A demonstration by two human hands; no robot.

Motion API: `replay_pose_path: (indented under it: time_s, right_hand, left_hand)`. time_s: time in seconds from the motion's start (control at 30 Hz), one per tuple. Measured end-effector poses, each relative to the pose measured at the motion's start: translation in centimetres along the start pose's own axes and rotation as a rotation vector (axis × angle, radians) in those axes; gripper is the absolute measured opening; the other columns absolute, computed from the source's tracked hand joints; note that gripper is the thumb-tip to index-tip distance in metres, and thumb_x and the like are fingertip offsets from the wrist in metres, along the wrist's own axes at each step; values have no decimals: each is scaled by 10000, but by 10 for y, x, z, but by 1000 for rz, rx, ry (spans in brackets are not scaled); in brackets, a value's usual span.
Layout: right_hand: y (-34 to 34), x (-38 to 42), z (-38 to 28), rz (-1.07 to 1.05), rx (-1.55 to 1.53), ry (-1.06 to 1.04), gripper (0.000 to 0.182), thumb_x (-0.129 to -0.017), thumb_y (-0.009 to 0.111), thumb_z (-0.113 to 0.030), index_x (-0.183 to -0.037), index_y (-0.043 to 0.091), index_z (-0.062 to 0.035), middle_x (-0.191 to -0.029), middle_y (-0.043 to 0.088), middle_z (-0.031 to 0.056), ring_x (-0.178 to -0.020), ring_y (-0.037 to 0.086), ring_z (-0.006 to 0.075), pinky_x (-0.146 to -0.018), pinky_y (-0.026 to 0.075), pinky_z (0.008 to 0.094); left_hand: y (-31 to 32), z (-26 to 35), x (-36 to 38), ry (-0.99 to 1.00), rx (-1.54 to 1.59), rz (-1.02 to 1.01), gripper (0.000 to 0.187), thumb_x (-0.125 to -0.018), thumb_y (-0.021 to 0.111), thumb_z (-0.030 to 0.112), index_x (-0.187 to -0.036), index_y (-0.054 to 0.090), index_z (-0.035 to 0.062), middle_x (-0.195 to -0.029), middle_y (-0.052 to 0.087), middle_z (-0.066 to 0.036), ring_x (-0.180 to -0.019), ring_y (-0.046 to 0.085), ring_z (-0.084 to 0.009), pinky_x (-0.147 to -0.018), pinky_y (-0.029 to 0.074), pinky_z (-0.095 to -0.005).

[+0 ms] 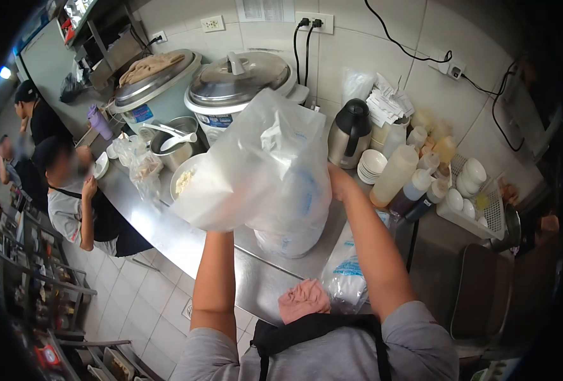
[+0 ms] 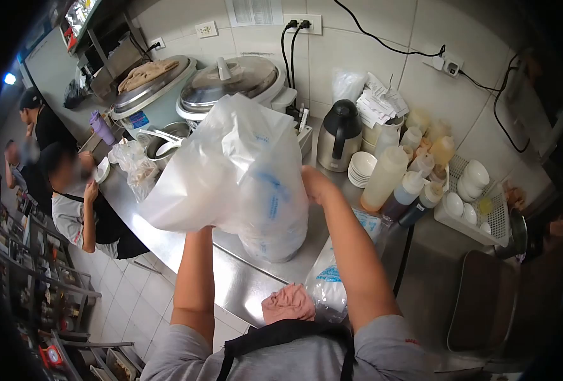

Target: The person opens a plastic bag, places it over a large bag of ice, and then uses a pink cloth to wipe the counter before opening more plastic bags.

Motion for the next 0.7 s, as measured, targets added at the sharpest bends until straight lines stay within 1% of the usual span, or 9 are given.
replay_pose_path:
  time_s: [0.13, 0.17, 0.23, 0.3, 0.4, 0.5, 0.53, 0.6, 0.7]
  right_hand:
    - [12, -8, 13, 40, -277, 68, 238, -803, 446, -140, -920, 576, 21, -806, 596, 104, -692, 574, 178, -604, 451, 265]
    - [10, -18, 31, 25, -342, 6, 240, -799, 452, -145, -918, 578, 20, -806, 598, 114, -689, 576, 188, -606, 450, 271]
    - [2, -33, 61, 60, -131, -224, 241, -790, 462, -152, -911, 581, 19, -809, 601, 134, -684, 577, 207, -605, 448, 287]
    - [-4, -38, 82, 157, 426, -553, 239, -781, 469, -155, -900, 582, 17, -815, 603, 156, -680, 577, 226, -597, 445, 303]
    - [-14, -44, 97, 122, 461, -573, 224, -769, 474, -152, -869, 577, 19, -829, 600, 176, -722, 574, 248, -614, 439, 319]
    - [-17, 4, 59, 108, 631, -345, 204, -786, 482, -162, -858, 582, 1, -809, 605, 139, -726, 579, 218, -589, 450, 314]
    - [-18, 24, 48, 104, 303, -184, 203, -792, 486, -164, -881, 574, -4, -817, 601, 126, -729, 580, 206, -585, 456, 306]
    - [-10, 57, 45, 91, -353, 144, 206, -805, 493, -168, -926, 557, -14, -831, 594, 100, -736, 582, 183, -577, 468, 291]
    - [-12, 83, 58, 155, -416, 135, 232, -827, 476, -150, -1017, 497, -18, -877, 571, 79, -733, 578, 159, -579, 489, 282]
  left_hand:
    - [-10, -53, -13, -103, 209, -140, 235, -840, 435, 219, -965, 524, 41, -839, 584, -67, -587, 554, -124, -505, 471, -227]
    - [-14, -76, -7, -236, 157, 30, 245, -841, 434, 222, -967, 521, 30, -843, 587, -74, -592, 563, -137, -513, 481, -228]
    - [3, -103, 20, -349, 466, -165, 259, -851, 404, 182, -1026, 496, 14, -952, 566, -120, -822, 567, -208, -750, 476, -343]
    - [11, -121, 33, -322, 455, 8, 243, -846, 416, 182, -996, 506, 14, -918, 577, -112, -811, 570, -217, -759, 475, -355]
    - [7, -132, 40, -302, 431, 115, 261, -847, 416, 218, -988, 511, 20, -896, 579, -86, -790, 569, -174, -727, 479, -326]
    - [13, -113, 60, -242, 621, -134, 276, -843, 420, 259, -964, 519, 32, -850, 577, -63, -772, 567, -162, -723, 473, -325]
    - [22, -104, 73, -219, 724, -262, 277, -841, 424, 270, -950, 524, 36, -828, 577, -57, -767, 566, -168, -730, 469, -333]
    - [54, -84, 107, -208, 624, -36, 250, -849, 415, 283, -880, 531, 63, -762, 570, -48, -766, 562, -181, -721, 462, -339]
    - [78, -97, 130, -186, 612, 78, 210, -847, 420, 247, -851, 525, 66, -718, 557, -31, -764, 560, -190, -759, 442, -369]
Point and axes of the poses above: each hand's wrist, its own x-axis away from the middle knuckle, its own y-axis out of the palm, z = x × y, the point moved 7 cm from there along -x, towards the middle knuckle
